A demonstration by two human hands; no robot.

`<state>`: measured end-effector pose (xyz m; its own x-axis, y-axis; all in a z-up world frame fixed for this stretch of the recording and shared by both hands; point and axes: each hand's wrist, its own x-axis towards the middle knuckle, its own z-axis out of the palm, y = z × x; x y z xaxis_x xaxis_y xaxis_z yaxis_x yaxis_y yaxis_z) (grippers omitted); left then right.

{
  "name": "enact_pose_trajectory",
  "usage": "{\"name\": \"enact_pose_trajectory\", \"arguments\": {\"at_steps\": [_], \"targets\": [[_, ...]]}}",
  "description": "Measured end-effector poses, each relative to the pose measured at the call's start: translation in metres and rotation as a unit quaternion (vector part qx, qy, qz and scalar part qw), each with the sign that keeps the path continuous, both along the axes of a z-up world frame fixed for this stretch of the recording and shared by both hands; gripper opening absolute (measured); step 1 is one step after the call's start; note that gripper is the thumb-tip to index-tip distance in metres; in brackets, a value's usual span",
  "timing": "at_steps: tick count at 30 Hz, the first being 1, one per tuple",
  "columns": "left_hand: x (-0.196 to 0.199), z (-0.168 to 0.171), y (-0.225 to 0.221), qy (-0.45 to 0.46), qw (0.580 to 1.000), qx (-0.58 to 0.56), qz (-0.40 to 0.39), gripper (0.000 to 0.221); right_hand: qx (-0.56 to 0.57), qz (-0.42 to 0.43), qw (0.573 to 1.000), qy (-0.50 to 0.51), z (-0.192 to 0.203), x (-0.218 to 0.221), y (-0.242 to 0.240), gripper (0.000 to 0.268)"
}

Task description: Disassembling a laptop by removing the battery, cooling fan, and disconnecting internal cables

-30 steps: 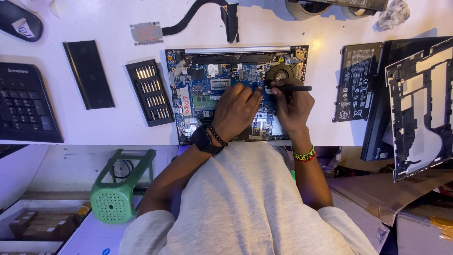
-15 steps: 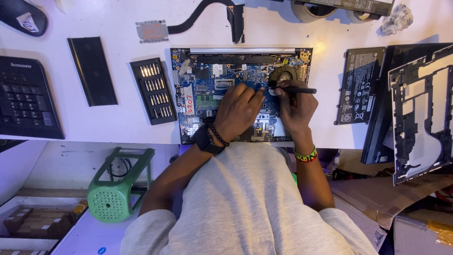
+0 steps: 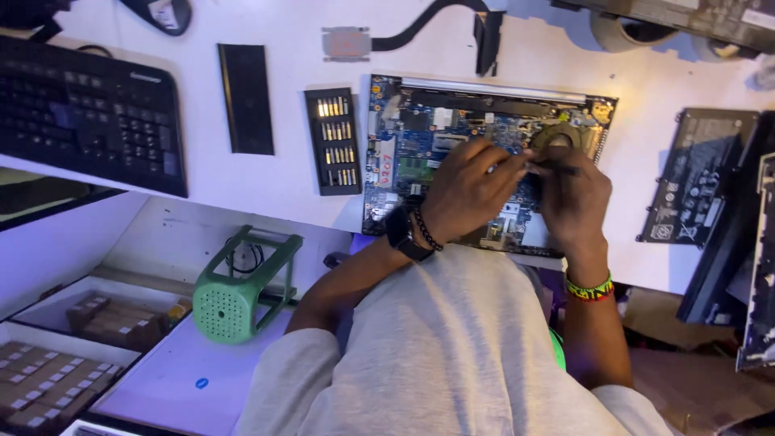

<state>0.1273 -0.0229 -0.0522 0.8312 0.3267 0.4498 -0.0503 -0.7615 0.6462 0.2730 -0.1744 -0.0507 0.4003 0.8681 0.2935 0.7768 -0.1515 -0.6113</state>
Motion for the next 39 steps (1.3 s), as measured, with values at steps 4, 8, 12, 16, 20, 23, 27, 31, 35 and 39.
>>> {"name": "enact_pose_trajectory", "arguments": {"at_steps": [4, 8, 12, 16, 20, 23, 27, 31, 35, 39], "targets": [[0.0, 0.042, -0.003, -0.058, 0.954, -0.285, -0.075, 0.043, -0.043, -0.01, 0.998, -0.053, -0.04, 0.003, -0.026, 0.012], [0.016, 0.033, -0.014, -0.071, 0.965, -0.232, -0.097, 0.032, -0.05, -0.002, 0.998, 0.027, -0.061, 0.009, -0.037, 0.018], [0.022, 0.026, -0.012, -0.051, 0.977, -0.166, -0.128, 0.022, -0.163, 0.013, 0.986, -0.043, -0.058, 0.025, -0.042, 0.021], [0.025, 0.051, 0.001, -0.047, 0.98, -0.13, -0.143, 0.021, -0.115, 0.048, 0.992, -0.011, -0.068, 0.039, -0.035, 0.026], [0.024, 0.063, 0.01, -0.025, 0.982, -0.134, -0.132, 0.016, -0.144, 0.071, 0.983, 0.085, -0.091, 0.062, -0.038, 0.033], [0.029, 0.057, 0.002, -0.03, 0.984, -0.145, -0.103, 0.012, -0.118, 0.088, 0.983, 0.114, -0.097, 0.069, -0.039, 0.025], [0.054, 0.023, -0.016, -0.038, 0.99, -0.128, -0.036, 0.02, -0.038, 0.048, 0.993, 0.103, -0.075, 0.05, -0.022, 0.013], [0.054, 0.022, -0.018, -0.04, 0.987, -0.154, -0.025, 0.023, 0.04, -0.023, 0.991, 0.123, -0.052, 0.02, -0.021, 0.016], [0.053, 0.03, -0.02, -0.061, 0.991, -0.117, -0.021, 0.017, 0.18, -0.093, 0.977, 0.062, -0.067, 0.004, -0.025, 0.034], [0.058, 0.04, -0.021, -0.067, 0.996, -0.055, -0.035, 0.015, 0.179, -0.108, 0.974, 0.085, -0.045, -0.009, -0.015, 0.046]]}}
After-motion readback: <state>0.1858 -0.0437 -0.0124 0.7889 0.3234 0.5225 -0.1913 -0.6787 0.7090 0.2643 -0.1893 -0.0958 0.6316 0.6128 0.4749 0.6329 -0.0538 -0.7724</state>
